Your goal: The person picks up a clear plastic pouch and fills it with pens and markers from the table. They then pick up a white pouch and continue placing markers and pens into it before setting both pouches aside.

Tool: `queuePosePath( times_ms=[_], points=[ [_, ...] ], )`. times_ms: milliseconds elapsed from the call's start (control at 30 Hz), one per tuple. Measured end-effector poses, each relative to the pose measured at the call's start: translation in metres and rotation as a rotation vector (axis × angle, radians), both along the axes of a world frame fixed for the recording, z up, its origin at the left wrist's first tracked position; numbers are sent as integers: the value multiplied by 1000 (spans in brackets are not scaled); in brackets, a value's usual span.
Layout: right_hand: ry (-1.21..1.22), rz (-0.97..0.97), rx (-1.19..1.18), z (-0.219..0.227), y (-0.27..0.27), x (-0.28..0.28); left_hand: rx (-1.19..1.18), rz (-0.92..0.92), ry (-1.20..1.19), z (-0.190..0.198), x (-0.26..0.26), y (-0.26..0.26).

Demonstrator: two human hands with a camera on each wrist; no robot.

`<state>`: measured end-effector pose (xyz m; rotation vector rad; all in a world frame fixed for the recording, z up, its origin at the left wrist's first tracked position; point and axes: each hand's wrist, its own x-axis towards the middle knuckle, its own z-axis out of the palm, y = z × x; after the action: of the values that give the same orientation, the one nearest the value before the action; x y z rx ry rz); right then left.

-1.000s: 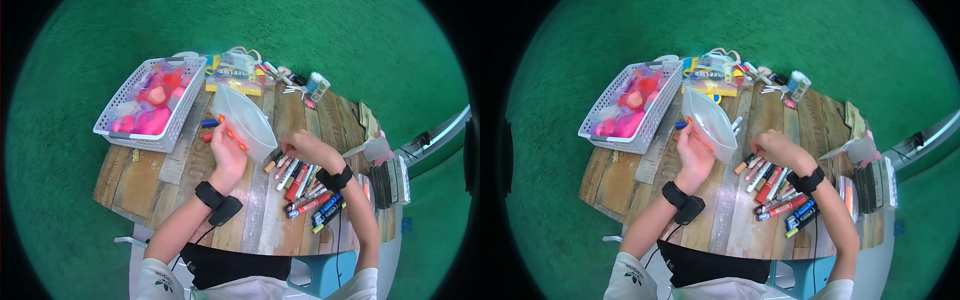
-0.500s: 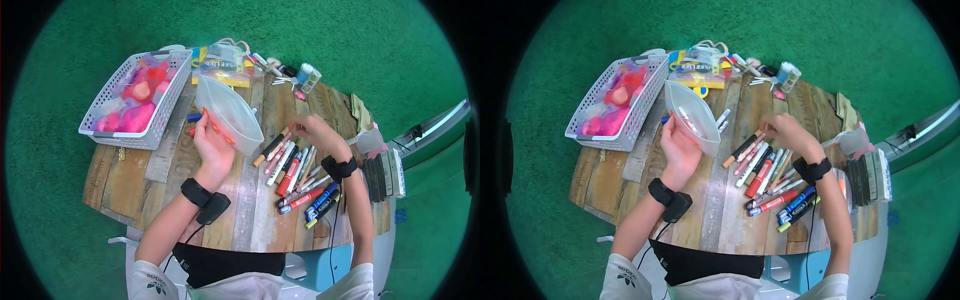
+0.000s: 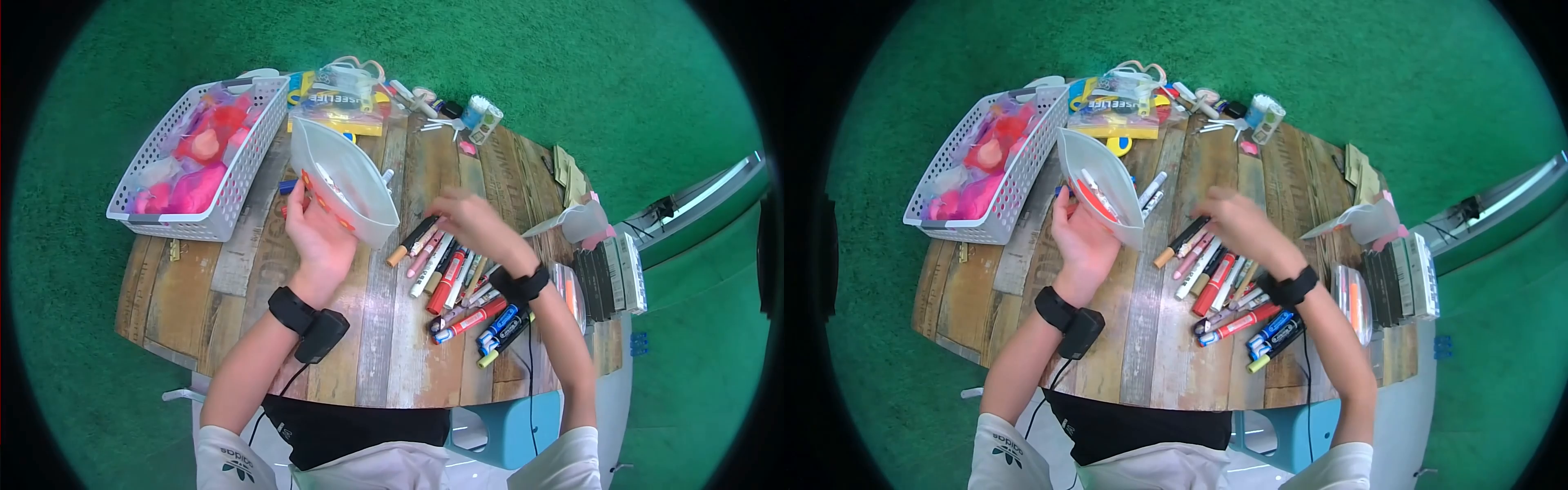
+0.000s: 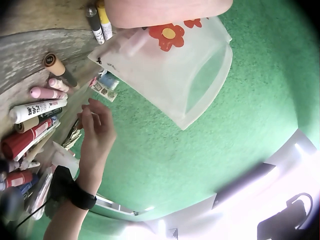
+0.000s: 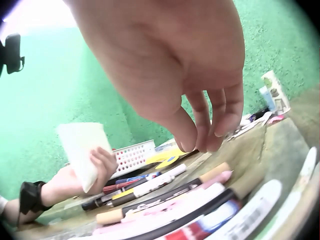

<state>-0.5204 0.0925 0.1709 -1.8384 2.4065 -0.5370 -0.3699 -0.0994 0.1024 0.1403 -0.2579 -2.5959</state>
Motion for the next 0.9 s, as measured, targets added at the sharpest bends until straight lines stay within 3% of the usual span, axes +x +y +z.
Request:
queuePosePath(
  times_ms=[133,300,367,433,533,667,900],
  points=[
    [121,121,45,-29,-21,15,2,-28,23,6,2,-3],
    [1,183,97,-16,-25,-2,-26,8,5,8,1,-6],
    [50,116,-19,5,-16,-5,-47,11,-3,8,1,-6],
    [-73,39,12,26,-2,-6,-28,4,-3,11,3,-3],
    [-180,-135,266,52,23,5,-12,-10,-1,13,3,1],
    [-64,22,172,33,57,-2,12,20,-92,20,3,8],
    [58,-93,251,-3,88,0,-7,-45,-6,4,2,-1]
  ],
)
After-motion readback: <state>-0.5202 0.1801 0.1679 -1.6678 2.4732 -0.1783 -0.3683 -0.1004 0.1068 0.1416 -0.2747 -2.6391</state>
